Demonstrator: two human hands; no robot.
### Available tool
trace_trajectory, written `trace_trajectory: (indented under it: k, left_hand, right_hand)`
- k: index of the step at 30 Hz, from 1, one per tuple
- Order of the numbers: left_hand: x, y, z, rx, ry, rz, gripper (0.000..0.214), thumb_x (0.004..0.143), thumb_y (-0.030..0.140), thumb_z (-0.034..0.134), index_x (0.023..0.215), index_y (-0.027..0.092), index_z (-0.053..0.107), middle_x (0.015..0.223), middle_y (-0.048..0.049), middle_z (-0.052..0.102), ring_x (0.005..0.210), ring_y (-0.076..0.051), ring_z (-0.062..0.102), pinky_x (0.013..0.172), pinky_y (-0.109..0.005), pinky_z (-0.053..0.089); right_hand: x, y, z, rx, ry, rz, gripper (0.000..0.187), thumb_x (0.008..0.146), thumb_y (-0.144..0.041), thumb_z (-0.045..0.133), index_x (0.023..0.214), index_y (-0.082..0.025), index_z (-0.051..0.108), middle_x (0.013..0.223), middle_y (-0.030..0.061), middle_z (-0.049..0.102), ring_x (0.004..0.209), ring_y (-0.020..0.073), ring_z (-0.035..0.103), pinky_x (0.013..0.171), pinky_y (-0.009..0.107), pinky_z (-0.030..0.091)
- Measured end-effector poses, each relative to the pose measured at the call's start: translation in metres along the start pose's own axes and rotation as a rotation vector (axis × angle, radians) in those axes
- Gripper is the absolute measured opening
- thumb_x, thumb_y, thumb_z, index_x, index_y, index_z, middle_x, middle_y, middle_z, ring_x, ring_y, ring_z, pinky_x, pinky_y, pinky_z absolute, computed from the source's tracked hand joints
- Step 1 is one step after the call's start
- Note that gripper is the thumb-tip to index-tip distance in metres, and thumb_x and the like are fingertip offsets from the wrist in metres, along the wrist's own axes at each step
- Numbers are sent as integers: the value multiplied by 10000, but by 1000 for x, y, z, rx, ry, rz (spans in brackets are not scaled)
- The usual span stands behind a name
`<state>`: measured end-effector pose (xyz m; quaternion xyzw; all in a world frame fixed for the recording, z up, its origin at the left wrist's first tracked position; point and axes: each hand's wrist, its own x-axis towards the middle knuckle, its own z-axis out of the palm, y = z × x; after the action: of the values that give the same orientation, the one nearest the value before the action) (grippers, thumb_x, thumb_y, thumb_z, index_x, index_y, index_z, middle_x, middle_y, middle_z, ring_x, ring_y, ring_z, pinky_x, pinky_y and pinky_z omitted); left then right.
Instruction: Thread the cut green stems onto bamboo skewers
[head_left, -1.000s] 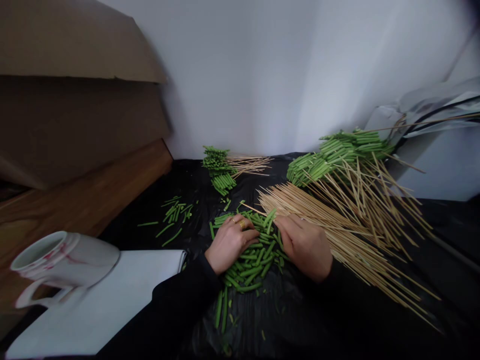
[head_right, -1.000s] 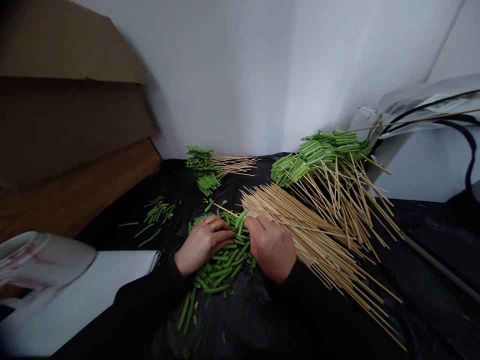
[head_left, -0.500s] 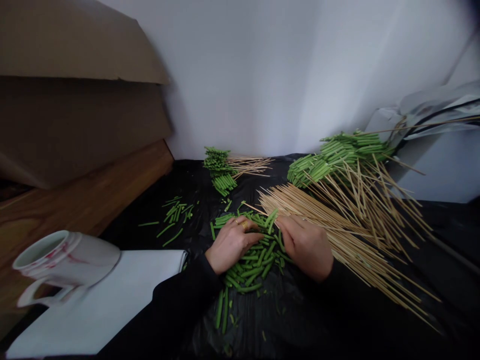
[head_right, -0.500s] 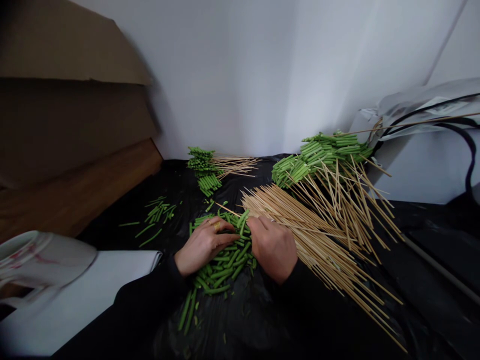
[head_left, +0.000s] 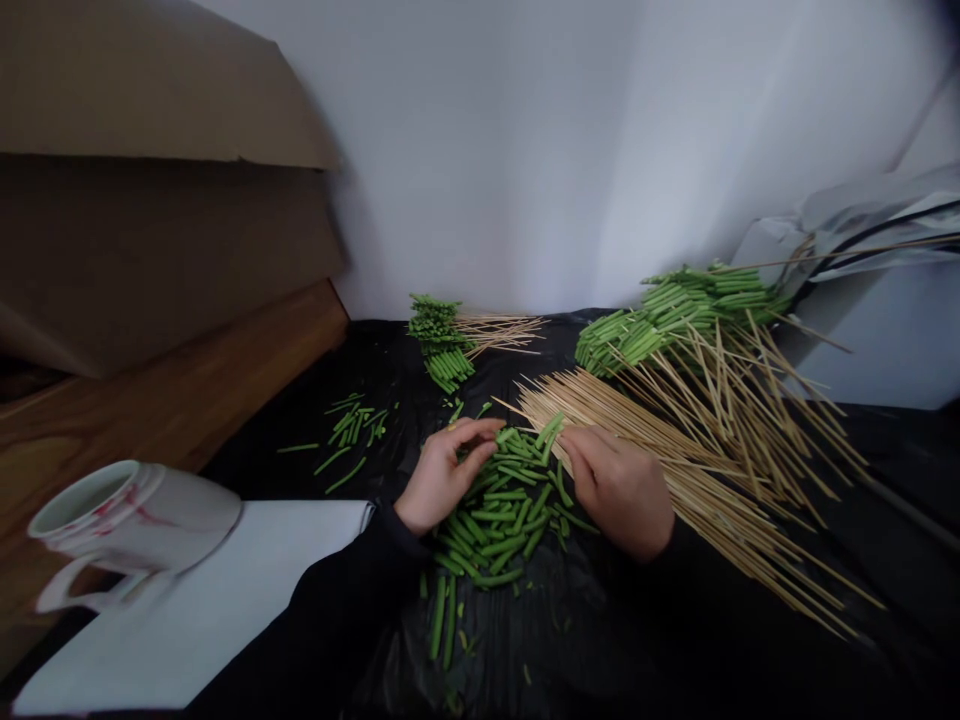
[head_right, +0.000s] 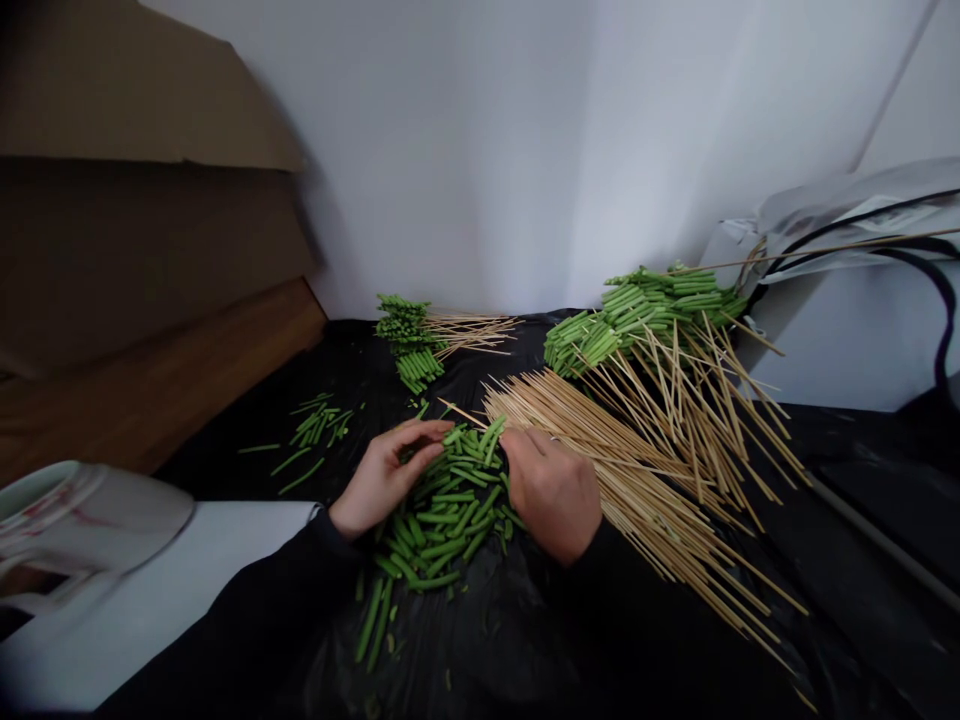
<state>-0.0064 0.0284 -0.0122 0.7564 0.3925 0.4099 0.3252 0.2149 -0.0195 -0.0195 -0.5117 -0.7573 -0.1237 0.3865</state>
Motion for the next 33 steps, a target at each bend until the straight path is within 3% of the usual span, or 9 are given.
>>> trace_trajectory:
  k: [5,8,15,33]
  left_hand:
    - [4,-4,-3,-703,111,-368,314,739,299,771,1033,195,739,913,-41,709,803,-126,611,766,-243,469]
    - [5,-2,-5,-883,116,-459,344,698,238,810,1030,179,743,877,-33,697,764,-92,601,729,-207,471]
    - [5,2,-6,-922,98,-474,336,727,199,787,1056,155,738,875,-40,695,756,-82,602,701,-186,479]
    - [8,0,-7,-965,205,-547,311,612,198,864,895,111,769,797,-41,716,689,-74,612,628,-156,503]
  right_hand:
    - [0,-5,-1,-21,6,-24,230,947,-184,454,852,-166,662,735,34,650,693,139,605,651,254,393]
    - [-2,-7,0,-31,-23,-46,210,935,-167,467,855,-170,661,727,25,642,657,134,585,633,261,367]
    - [-6,-8,3,-23,-62,-70,204,926,-147,470,920,-165,673,756,22,647,637,133,568,606,276,330]
    - [-6,-10,1,-18,-88,-67,214,933,-152,456,909,-171,668,760,27,651,675,129,579,632,263,340]
